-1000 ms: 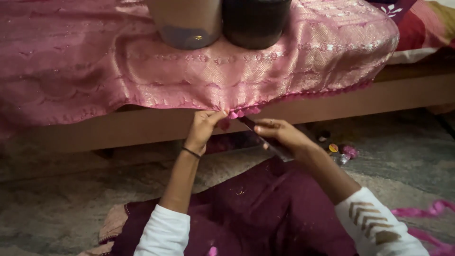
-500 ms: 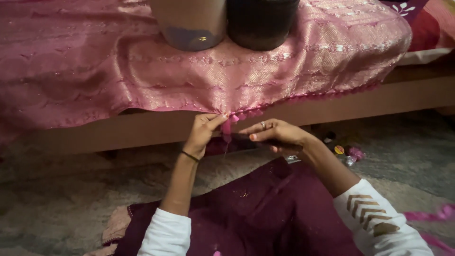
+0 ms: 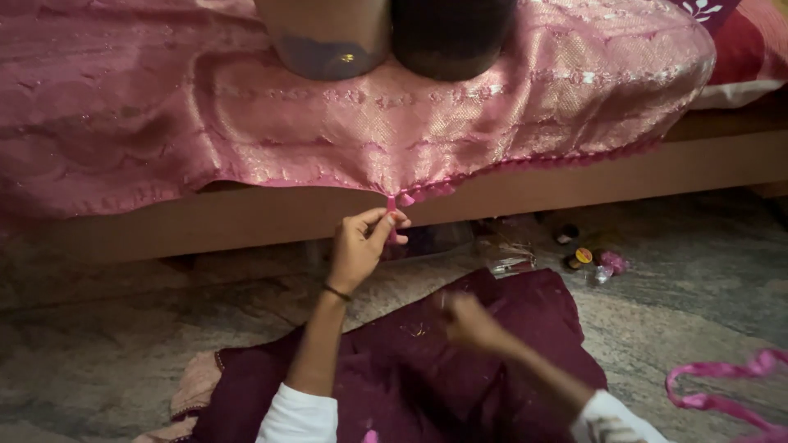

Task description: The person is sewing pink decorative tassels and ribbons onto a dark purple fabric or garment.

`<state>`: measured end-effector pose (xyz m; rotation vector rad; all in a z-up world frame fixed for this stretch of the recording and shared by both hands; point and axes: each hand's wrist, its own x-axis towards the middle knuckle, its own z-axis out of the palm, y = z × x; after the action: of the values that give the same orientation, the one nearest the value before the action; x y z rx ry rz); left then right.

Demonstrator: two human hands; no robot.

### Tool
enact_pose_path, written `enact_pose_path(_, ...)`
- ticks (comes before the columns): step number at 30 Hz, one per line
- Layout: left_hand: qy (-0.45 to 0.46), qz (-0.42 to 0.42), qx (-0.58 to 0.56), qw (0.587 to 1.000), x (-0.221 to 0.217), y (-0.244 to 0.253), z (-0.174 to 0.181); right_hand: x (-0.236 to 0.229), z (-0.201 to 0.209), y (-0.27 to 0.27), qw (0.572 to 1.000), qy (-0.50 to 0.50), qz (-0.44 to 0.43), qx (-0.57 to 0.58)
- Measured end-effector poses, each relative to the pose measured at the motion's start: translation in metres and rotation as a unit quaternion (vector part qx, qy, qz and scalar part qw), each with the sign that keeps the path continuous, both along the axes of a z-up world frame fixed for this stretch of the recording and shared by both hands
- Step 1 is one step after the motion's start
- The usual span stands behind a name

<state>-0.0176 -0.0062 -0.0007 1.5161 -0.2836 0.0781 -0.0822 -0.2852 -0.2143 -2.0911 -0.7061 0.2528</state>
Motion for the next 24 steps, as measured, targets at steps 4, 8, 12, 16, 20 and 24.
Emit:
enact_pose_path(4, -0.03, 0.0, -0.033, 0.999, -0.006, -0.006, 0.0, 0.045, 0.188, 0.084, 0.925, 0.097, -0.221, 0.294)
enact_pose_path(8, -0.039, 0.023, -0.046, 0.998, -0.006, -0.011, -0.007, 0.075, 0.236, 0.118, 0.846, 0.238, -0.179, 0.443)
enact_pose_path(12, -0.061, 0.125, 0.096, 0.986, 0.0, -0.007, -0.034, 0.082, 0.236, 0.135, 0.89, 0.199, -0.206, 0.355)
enact_pose_path(16, 0.085, 0.12, -0.084, 0.986, 0.009, 0.001, -0.031, 0.062, 0.225, 0.137, 0.908, 0.12, -0.216, 0.339)
enact_pose_path(20, 0.083, -0.055, -0.212, 0.972, 0.029, 0.008, -0.036, 0.047, 0.212, 0.139, 0.892, 0.126, -0.184, 0.393)
enact_pose_path(24, 0.129, -0.103, -0.194, 0.967, 0.029, 0.002, -0.013, 0.051, 0.197, 0.136, 0.87, 0.16, -0.165, 0.436)
